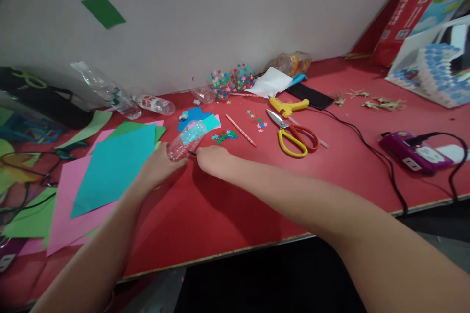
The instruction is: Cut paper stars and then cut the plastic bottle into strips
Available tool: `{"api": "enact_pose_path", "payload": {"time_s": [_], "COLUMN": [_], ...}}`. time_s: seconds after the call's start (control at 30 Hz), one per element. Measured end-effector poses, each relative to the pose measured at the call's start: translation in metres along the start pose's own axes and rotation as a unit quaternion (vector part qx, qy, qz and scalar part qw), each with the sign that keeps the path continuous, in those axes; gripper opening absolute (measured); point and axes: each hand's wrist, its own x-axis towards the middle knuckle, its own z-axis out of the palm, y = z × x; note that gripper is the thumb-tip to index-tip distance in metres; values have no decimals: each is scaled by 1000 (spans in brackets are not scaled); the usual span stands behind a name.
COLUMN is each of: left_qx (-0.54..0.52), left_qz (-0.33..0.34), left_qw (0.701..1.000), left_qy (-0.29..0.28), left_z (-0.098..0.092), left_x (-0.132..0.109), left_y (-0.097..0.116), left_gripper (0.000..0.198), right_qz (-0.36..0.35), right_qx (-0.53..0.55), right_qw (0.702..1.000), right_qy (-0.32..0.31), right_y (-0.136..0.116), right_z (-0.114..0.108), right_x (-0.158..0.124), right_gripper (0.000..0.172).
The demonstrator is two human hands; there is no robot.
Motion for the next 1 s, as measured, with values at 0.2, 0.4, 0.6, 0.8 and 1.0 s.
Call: {"api": "enact_pose_path", "payload": {"time_s": [0.2,0.4,0.6,0.8,1.0], "left_qx": [84,122,91,-6,-36], "left_qz": [66,124,112,88,64], "left_qw": [994,983,990,995,996], "left_qy": [-19,54,2,-39,-59], "left_z": [-5,10,5,-1,-4], "left_x": [2,3,14,24,22], "left_y": [-12,-17,-22,-30,-39], "left_gripper": [50,44,42,41,58], "right_qz": [-10,2,17,8,-1], "right_qx": [-10,-16,-8,-1,-19], "right_qw": [1000,999,999,1000,1000], "right_qy": [-5,-29,-38,10,-7], "right_y": [-6,-18,-14,-5,-10], "right_z": [-21,-42,-24,-3,-27], "right_x": [-6,-6,13,15,0], "right_gripper": [28,28,28,29,27]}}
